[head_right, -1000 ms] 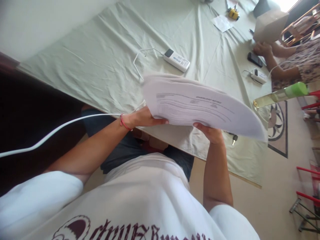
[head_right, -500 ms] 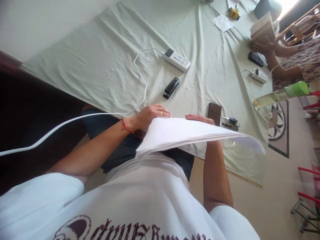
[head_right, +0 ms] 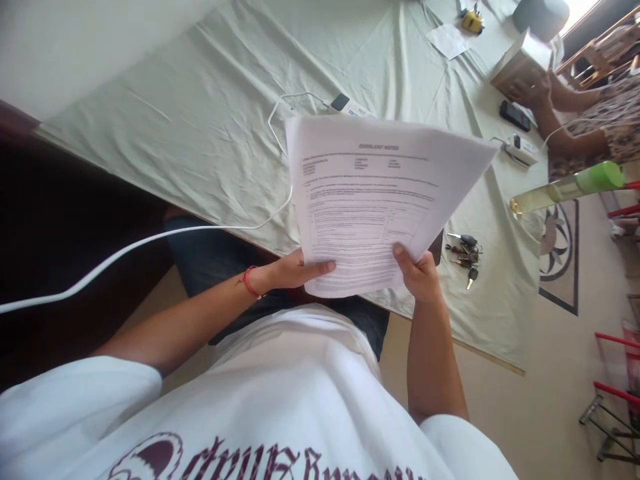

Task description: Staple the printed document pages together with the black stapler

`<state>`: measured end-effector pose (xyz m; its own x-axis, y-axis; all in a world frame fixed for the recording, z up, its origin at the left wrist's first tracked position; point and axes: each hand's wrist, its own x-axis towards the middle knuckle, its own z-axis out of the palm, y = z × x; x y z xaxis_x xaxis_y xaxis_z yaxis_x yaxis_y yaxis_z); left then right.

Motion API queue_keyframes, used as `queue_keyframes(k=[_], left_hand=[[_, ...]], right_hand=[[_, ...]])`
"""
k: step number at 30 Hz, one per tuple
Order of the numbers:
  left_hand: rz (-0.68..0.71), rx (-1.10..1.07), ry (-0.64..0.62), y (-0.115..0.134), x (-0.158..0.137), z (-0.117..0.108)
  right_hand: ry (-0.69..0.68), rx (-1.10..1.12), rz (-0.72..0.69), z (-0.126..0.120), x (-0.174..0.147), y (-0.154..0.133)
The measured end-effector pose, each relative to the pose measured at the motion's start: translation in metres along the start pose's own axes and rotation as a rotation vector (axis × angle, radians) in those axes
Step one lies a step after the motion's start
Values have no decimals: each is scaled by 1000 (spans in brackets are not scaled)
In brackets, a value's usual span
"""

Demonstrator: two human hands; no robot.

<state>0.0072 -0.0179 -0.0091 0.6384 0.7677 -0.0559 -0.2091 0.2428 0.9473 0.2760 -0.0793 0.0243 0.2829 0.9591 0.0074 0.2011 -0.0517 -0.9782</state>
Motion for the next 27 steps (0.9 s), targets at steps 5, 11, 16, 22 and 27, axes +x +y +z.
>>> queue_keyframes(k=[5,11,16,22,27], left_hand=[[10,-51,-33,1,-8,-1],[23,-274,230,5,-4,2],[-38,-400,287,1,-3,4],[-56,-432,335,-2,2,0],[-92,-457,304,-1,2,0]], right_hand=[[-8,27,115,-2,-8,-2],[-103,52,247,4,-14,-6],[-163,87,282,8,-12,-2],[-125,135,428,19,-12,6],[-74,187,516,26,-19,14]])
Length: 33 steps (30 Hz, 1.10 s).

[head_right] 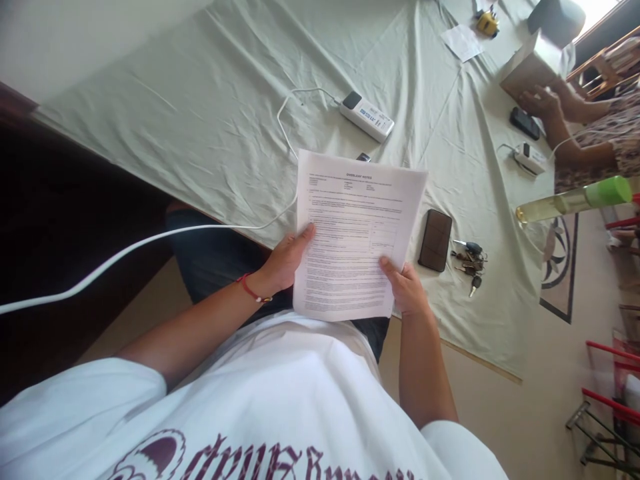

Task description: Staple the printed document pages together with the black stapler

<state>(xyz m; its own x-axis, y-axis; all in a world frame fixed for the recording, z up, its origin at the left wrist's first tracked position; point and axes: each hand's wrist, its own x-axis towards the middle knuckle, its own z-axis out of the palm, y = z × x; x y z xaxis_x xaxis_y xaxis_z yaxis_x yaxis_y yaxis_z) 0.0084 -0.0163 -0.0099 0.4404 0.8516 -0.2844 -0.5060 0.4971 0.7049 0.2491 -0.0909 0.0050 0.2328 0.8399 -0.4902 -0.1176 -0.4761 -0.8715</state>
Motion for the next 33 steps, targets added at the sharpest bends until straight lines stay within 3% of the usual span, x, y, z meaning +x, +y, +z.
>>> queue_keyframes(k=[10,16,26,33], left_hand=[[113,173,131,-7,8,0],[-14,203,92,-7,12,-6],[-41,237,189,-8,21,1],[-137,194,233,-2,23,5]], right_hand=[[18,47,67,-3,-6,7],[128,74,26,-8,-8,12],[98,99,87,-11,-16,11],[121,126,78,-8,-15,8]])
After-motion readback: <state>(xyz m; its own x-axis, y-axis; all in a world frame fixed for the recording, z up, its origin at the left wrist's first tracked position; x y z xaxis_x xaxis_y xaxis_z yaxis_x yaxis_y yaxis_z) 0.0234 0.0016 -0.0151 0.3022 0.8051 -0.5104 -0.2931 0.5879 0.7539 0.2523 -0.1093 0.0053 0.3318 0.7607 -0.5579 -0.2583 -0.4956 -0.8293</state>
